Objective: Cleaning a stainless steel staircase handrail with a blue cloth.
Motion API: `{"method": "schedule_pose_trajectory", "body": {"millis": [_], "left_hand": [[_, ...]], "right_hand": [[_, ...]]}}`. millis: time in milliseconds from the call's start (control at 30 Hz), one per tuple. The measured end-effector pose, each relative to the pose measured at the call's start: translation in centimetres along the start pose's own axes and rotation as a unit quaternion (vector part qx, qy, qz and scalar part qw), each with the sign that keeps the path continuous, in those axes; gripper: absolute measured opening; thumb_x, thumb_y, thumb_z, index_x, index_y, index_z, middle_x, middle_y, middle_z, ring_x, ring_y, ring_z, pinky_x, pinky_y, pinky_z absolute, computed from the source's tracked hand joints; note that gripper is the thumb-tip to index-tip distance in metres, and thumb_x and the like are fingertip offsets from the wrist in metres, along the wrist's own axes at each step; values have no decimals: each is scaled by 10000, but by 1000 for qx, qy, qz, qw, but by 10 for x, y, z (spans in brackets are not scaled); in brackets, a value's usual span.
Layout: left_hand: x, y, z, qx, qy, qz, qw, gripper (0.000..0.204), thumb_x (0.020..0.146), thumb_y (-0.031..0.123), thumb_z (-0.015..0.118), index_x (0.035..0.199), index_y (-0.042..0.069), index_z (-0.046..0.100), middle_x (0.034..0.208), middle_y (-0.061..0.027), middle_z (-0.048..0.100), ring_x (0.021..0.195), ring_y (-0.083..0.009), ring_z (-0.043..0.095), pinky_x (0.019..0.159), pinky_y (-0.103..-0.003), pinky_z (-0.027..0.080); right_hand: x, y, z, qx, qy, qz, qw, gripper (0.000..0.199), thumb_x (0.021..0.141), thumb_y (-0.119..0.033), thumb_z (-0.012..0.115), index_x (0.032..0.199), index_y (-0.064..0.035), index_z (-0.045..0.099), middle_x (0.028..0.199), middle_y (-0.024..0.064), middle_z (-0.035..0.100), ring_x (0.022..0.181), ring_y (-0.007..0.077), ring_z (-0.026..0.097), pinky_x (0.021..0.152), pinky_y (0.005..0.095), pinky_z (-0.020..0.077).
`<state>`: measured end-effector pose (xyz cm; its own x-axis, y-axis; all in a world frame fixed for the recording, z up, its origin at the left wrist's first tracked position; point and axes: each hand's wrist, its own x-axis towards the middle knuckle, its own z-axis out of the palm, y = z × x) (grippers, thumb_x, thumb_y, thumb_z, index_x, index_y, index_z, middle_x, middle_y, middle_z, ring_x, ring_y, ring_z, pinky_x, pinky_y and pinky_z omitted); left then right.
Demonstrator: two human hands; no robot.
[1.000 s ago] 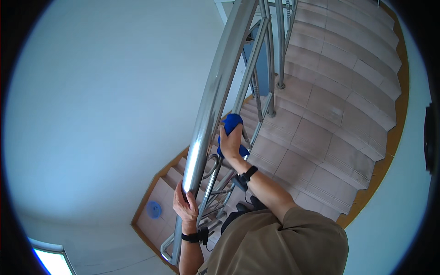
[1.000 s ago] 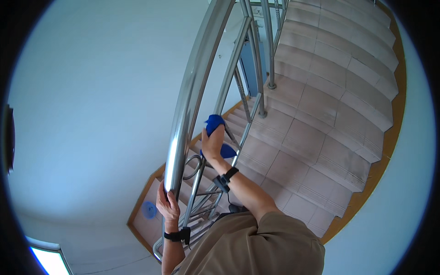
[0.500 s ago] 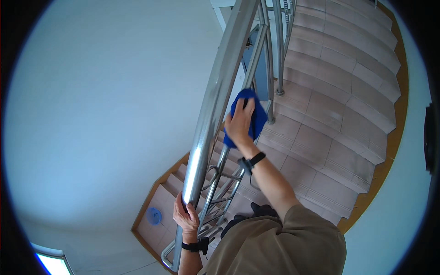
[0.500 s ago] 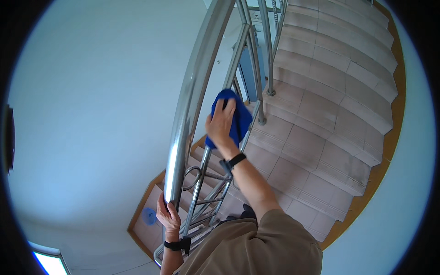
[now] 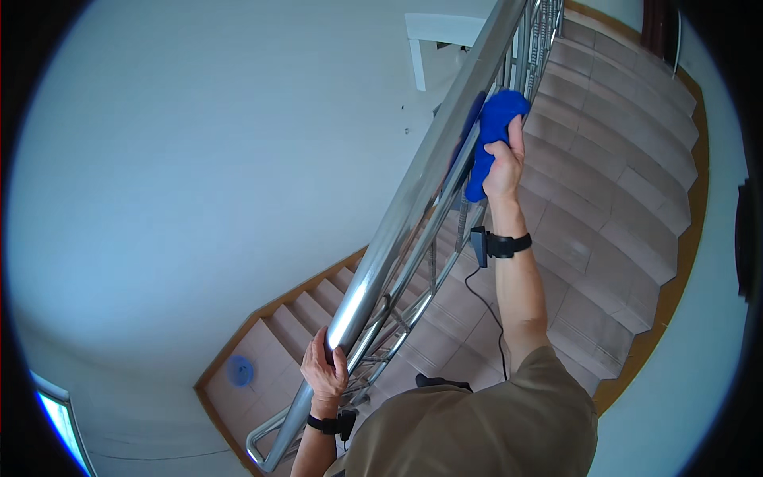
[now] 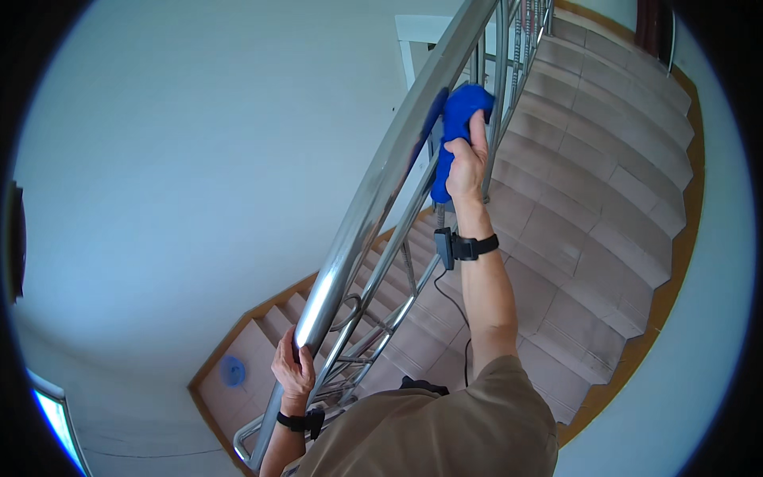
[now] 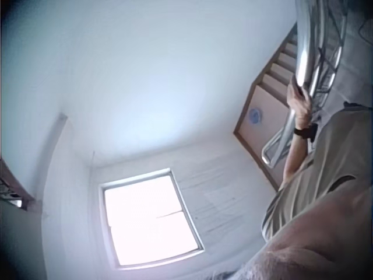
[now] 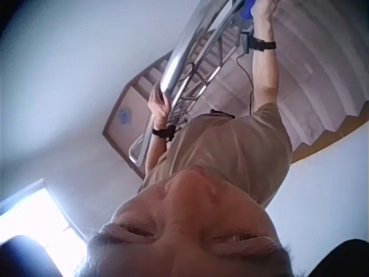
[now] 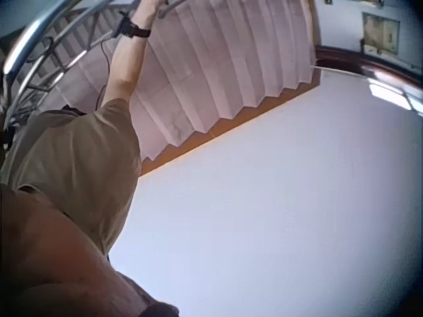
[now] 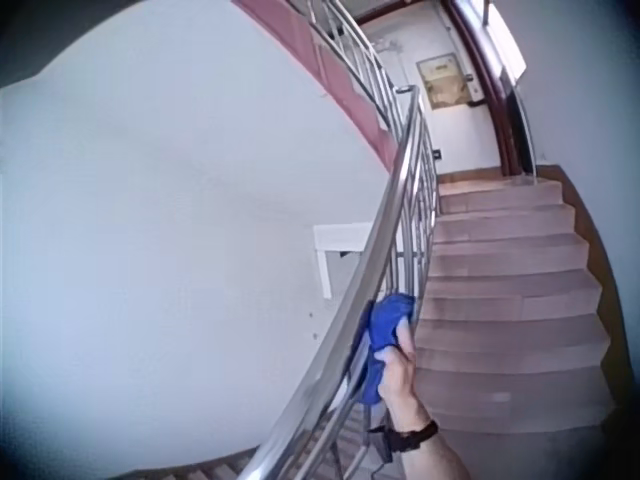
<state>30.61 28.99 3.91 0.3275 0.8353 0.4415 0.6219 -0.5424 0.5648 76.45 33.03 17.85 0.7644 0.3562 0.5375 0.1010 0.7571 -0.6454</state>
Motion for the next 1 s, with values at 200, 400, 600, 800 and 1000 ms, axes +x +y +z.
{"method": "schedule_pose_trajectory", "body": {"millis": [200,400,600,800,1000], "left_hand": [[1,3,0,-49,6,10,999,446,927,216,596,1325,14,584,1140,-219,665,1013,-381,667,908,-458,536],[42,71,-3,-165,25,104,980,739,820,64,716,1490,-12,413,1367,-281,553,1249,-435,573,1050,-491,479],[94,114,28,-258,-53,123,957,1156,792,91,865,1621,8,63,1530,-259,411,1420,-357,446,1146,-447,424],[153,150,42,-174,-30,165,970,1125,811,112,803,1622,30,27,1556,-304,372,1315,-486,514,996,-474,534],[184,153,48,-71,-124,188,972,875,860,257,701,1574,-8,269,1515,-312,439,1173,-456,630,1010,-471,528]], "right_hand": [[-61,-61,48,-210,-442,132,862,667,918,-203,665,1488,67,447,1507,196,511,1360,269,521,1156,378,396],[-128,-5,53,-437,-578,-337,601,356,922,-280,654,1233,-107,667,1178,153,683,1061,366,655,1001,503,477],[-102,-58,104,-393,-663,-148,620,247,930,-213,604,1136,-103,686,1160,205,697,1052,371,677,947,441,534],[-67,-30,95,-260,-483,148,823,238,976,-188,604,1140,-68,727,979,81,757,856,155,692,797,295,551],[-15,-38,116,-267,-385,247,849,262,997,-194,594,1101,18,708,957,127,720,900,185,713,783,299,600]]}}
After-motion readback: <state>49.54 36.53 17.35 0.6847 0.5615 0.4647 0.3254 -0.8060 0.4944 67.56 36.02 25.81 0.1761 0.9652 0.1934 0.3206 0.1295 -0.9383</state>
